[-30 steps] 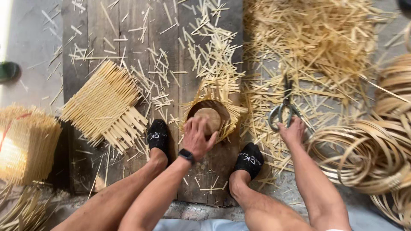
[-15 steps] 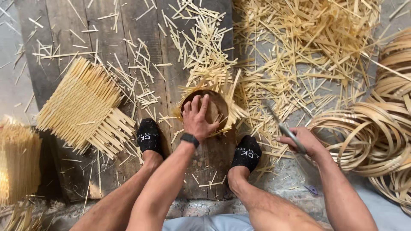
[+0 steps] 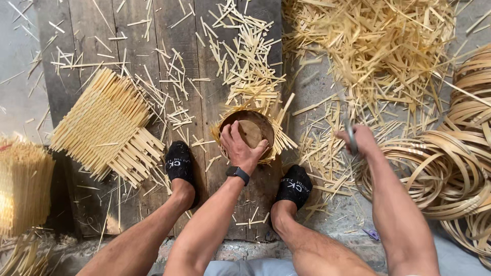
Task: The person sits on the floor assembling a round bamboo sieve. They trim a woven bamboo mat with scissors, bend a thin bamboo rim strip around a round wooden mold, fold the mat's protruding strips over the rim, and press the weave down onto the mold to shape the basket.
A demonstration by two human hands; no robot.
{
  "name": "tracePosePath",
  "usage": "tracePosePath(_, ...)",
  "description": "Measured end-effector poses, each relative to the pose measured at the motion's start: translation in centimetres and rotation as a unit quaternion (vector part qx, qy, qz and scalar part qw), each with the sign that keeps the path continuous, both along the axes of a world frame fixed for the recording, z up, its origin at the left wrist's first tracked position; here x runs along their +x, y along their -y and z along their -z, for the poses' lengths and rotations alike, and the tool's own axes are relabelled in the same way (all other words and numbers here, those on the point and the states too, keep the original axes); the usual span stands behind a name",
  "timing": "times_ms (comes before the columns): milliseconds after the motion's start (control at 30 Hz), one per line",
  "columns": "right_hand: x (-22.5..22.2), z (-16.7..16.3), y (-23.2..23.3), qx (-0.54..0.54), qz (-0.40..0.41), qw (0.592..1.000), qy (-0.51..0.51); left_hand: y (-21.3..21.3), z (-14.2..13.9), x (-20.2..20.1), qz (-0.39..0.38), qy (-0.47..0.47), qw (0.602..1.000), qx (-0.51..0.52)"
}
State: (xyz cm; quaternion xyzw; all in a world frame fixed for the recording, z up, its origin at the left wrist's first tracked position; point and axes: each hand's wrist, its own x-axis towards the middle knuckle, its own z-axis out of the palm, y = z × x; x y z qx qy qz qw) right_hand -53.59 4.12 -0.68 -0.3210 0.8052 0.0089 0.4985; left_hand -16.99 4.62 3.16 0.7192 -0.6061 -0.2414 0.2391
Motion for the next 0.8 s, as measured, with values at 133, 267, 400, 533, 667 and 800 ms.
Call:
tracePosePath(133, 3.2, -1.3, -7.0, -0.047, -0.170, 0.981, -0.083, 1.0, 0.6, 0.4, 0.081, 0.004, 0.996, -0.036)
tracePosePath(267, 4.0, -2.1, -9.5, -0.175, -0.190, 0.965, -0.031, 1.0, 0.2, 0.0, 0.106, -0.002, 0.993, -0.043)
tracePosePath(400, 5.0, -1.6, -7.3, -0.195, -0.289, 0.935, -0.062, 0.3, -0.5, 0.2, 0.230, 0.000, 0.972, -0.045)
tracePosePath(533, 8.1, 1.5, -5.6, -0.187, -0.369, 0.901, -0.128, 0.1, -1.1, 0.3, 0.276, -0.004, 0.959, -0.059)
tracePosePath(667, 7.9, 4.3, -5.8, -0.223, -0.417, 0.850, -0.230, 0.0, -1.7, -0.1, 0.291, 0.049, 0.955, -0.030)
tracePosePath(800, 6.4, 3.8, -5.2, -0.280, -0.436, 0.823, -0.232, -1.3, -1.7, -1.6, 0.154, 0.022, 0.985, 0.072)
